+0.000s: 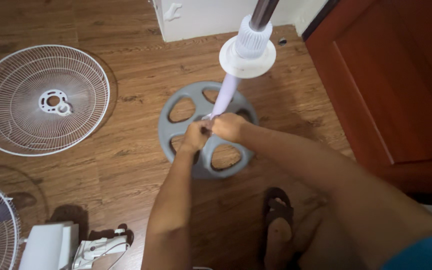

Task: The person assembles a standing fan by securing the pole to the base, attaching the motor housing, and mounting the front grille. The person uses a screwdriver to tighten the base and aligns components by hand.

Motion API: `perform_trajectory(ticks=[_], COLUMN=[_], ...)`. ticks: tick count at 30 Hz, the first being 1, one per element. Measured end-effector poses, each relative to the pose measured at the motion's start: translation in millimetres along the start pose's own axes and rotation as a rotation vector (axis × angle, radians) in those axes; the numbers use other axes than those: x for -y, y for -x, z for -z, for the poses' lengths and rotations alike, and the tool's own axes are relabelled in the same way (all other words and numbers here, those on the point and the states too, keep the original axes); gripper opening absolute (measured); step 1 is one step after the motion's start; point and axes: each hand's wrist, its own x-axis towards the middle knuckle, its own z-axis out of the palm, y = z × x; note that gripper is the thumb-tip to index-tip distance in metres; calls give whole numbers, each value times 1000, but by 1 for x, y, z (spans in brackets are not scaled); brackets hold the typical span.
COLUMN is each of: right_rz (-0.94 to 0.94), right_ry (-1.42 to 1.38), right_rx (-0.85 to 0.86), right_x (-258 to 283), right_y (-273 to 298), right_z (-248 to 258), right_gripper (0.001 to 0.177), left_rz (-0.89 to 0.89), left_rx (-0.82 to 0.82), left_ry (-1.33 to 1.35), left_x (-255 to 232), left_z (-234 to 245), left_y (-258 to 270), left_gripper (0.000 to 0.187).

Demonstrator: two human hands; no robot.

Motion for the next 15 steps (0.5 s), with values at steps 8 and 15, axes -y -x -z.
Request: perform_trajectory(ticks=[8, 15], right_rz=[-632, -365], right_ry=[-283, -126], right_rx=[-80, -35], right_x=[37, 38], right_y=[1, 0], right_z=[28, 27], right_gripper=[32, 27], left_rz=[18, -135], left_rx=[-3, -35], left_ry=[75, -15], left_x=[-24, -46], left_z=[14, 6], left_y=[8, 10], left_gripper=[23, 22])
